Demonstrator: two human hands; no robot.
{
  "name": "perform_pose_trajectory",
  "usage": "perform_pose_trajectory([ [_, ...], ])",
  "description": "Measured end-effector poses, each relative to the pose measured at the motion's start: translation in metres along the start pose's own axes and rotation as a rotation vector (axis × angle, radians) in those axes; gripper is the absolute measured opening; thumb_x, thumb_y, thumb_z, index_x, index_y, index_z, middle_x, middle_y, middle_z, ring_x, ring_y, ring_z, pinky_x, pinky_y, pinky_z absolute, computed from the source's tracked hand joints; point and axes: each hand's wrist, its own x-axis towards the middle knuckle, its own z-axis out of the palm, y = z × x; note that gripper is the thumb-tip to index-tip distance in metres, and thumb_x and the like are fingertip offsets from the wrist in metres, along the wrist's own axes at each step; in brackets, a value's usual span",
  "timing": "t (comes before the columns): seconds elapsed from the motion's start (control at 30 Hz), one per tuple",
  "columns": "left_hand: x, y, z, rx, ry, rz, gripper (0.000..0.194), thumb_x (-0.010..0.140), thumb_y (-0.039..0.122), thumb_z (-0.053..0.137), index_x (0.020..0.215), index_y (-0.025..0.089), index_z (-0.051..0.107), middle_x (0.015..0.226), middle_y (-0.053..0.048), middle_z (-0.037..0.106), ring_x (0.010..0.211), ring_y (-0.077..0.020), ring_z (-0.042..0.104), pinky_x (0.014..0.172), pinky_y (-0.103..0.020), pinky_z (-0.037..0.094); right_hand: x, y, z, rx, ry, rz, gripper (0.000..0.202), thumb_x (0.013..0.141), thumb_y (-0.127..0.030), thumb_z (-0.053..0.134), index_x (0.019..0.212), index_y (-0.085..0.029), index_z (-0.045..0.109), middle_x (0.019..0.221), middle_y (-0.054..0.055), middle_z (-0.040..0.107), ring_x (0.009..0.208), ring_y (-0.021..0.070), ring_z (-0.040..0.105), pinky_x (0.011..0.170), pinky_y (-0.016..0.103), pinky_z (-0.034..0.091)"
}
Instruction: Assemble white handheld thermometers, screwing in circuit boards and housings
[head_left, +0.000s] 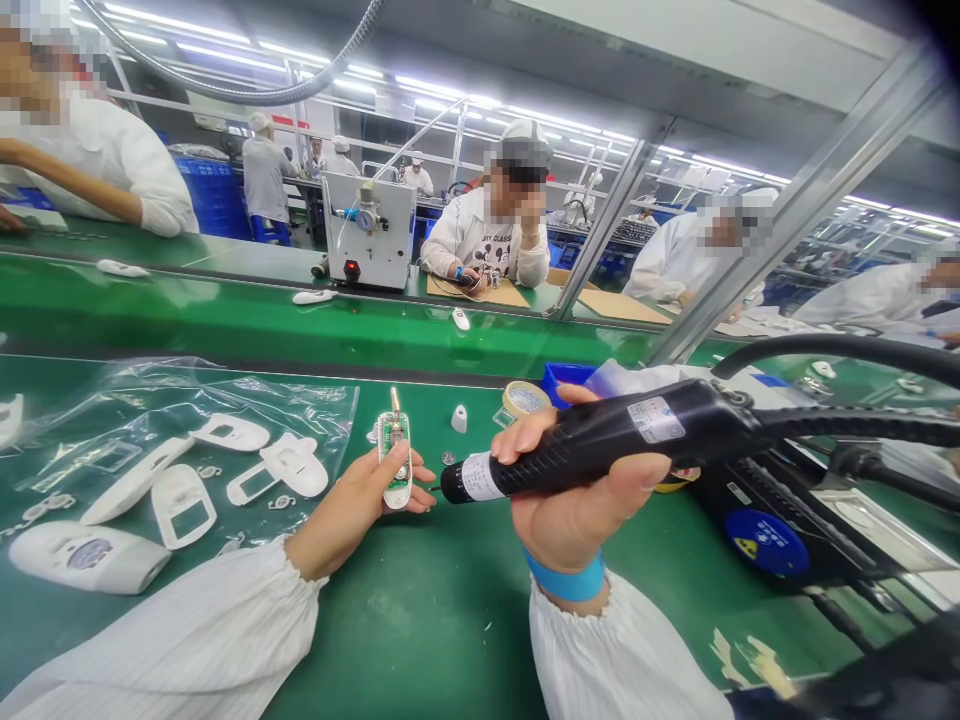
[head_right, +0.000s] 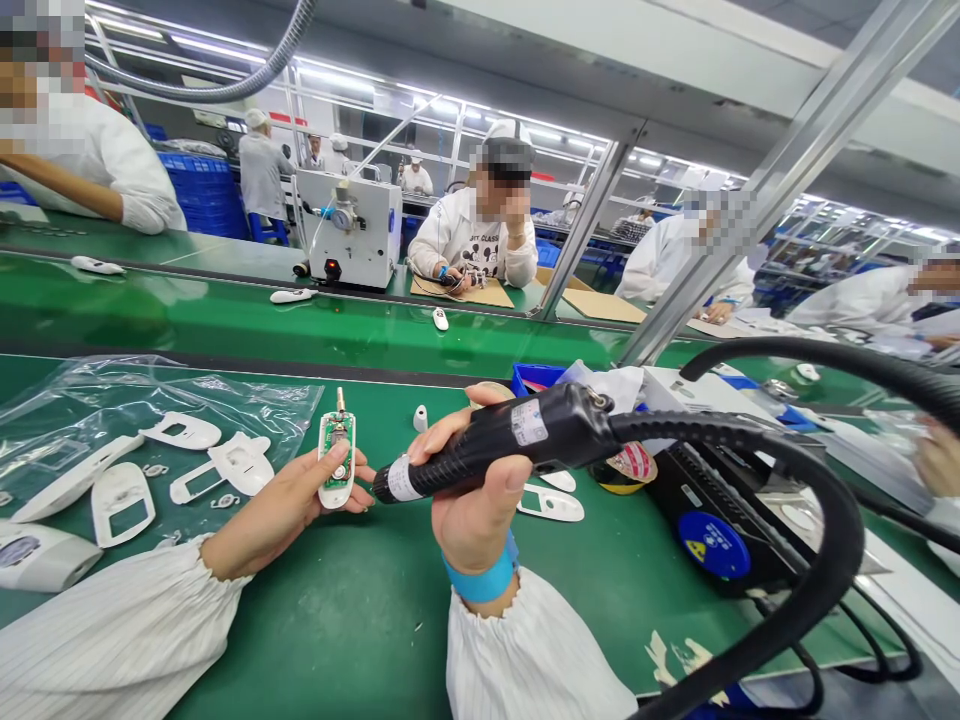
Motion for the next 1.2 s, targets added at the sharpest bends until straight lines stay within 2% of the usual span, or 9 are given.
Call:
perform_pose_trajectory([
  [0.33, 0.001, -0.002, 0.000, -0.039, -0.039, -0.007, 0.039, 0.076, 0.049, 0.052, 0.090, 0.013, 0.057, 0.087, -0.012, 0.066, 0.070, -0.0187, 0.064, 0.070, -0.033, 0.050, 0.001, -0.003, 0.001, -0.018, 0.026, 0.010, 0.051, 0.070, -0.069, 0.039, 0.090, -0.023, 0.049, 0.051, -0.006, 0.048, 0.041, 0.0111, 0.047, 0.042, 0.026, 0.040],
  [0.77, 0.001, -0.001, 0.001, -0.022, -0.037, -0.019, 0.038, 0.079, 0.048, 0.050, 0.092, 0.012, 0.054, 0.083, -0.010, 0.065, 0.072, -0.0186, 0.062, 0.074, -0.034, 0.049, -0.001, 0.001, -0.001, -0.011, -0.013, 0.004, 0.050, 0.069, -0.068, 0.042, 0.091, -0.023, 0.048, 0.052, -0.005, 0.051, 0.041, 0.0120, 0.048, 0.043, 0.027, 0.041],
  [1.0, -0.001, 0.000, -0.001, -0.006, -0.028, 0.005, 0.040, 0.079, 0.048, 0.049, 0.096, 0.013, 0.053, 0.100, -0.012, 0.063, 0.072, -0.0170, 0.062, 0.074, -0.033, 0.049, 0.000, -0.003, -0.001, -0.013, -0.036, -0.031, 0.052, 0.069, -0.068, 0.044, 0.093, -0.022, 0.049, 0.052, -0.005, 0.051, 0.042, 0.0121, 0.049, 0.043, 0.027, 0.041],
  [1.2, 0.001, -0.003, -0.001, -0.029, -0.026, -0.061, 0.043, 0.078, 0.048, 0.050, 0.100, 0.012, 0.051, 0.082, -0.009, 0.065, 0.065, -0.0161, 0.061, 0.068, -0.031, 0.049, 0.002, -0.018, 0.004, 0.024, 0.008, -0.082, 0.055, 0.064, -0.070, 0.046, 0.087, -0.020, 0.052, 0.048, -0.006, 0.051, 0.037, 0.0118, 0.046, 0.039, 0.027, 0.039],
])
